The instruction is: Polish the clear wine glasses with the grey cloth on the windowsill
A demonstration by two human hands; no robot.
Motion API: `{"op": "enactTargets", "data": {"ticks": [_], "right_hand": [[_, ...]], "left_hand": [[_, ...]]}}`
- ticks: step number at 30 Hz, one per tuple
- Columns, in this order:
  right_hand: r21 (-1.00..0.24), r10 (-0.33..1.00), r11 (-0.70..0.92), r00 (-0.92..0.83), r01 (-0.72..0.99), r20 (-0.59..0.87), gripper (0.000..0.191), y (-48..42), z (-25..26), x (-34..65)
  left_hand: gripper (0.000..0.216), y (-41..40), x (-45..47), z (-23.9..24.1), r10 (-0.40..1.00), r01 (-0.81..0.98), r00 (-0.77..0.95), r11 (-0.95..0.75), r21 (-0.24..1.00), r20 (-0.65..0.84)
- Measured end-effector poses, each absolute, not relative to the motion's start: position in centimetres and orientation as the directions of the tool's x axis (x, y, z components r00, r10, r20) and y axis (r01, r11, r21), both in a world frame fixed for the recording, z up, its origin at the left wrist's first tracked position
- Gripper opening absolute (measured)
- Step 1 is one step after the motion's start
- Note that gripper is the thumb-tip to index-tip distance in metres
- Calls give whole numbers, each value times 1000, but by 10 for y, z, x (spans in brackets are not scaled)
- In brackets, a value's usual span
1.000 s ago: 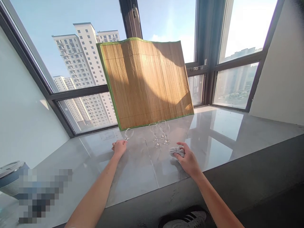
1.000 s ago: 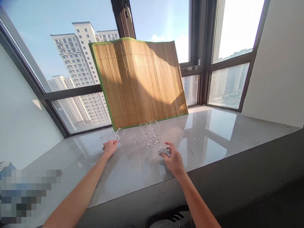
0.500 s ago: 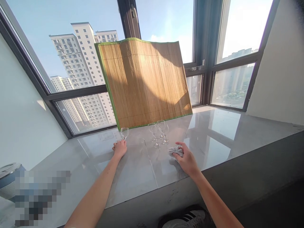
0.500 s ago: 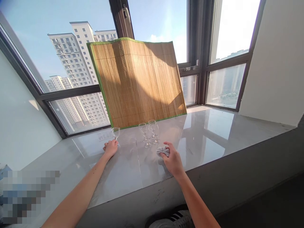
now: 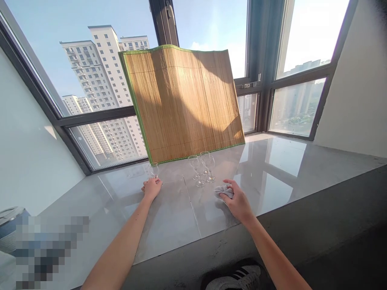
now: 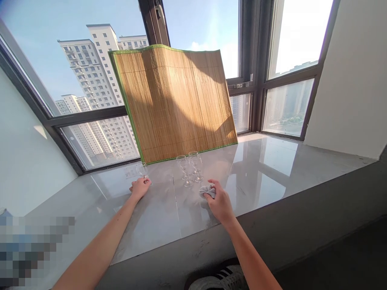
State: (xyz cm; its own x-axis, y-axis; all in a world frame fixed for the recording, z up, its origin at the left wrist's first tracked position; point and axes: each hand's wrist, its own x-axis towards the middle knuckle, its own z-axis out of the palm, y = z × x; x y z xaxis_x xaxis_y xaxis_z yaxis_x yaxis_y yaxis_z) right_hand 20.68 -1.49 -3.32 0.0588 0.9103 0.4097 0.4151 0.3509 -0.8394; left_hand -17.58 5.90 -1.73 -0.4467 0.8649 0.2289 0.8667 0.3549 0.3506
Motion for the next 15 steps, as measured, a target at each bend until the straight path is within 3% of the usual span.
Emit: {"op": "enactTargets", "data": {"ticks": [11, 15], "right_hand": [[-835, 908, 360, 51, 415, 416, 44, -16, -31, 207], [-839, 907, 366, 48, 404, 418, 44, -15, -31, 207]], "left_hand": [[21, 57, -171, -12, 845, 789, -487, 316, 527, 222], [43, 41, -156, 3, 641, 705, -656, 333, 626, 398]]}}
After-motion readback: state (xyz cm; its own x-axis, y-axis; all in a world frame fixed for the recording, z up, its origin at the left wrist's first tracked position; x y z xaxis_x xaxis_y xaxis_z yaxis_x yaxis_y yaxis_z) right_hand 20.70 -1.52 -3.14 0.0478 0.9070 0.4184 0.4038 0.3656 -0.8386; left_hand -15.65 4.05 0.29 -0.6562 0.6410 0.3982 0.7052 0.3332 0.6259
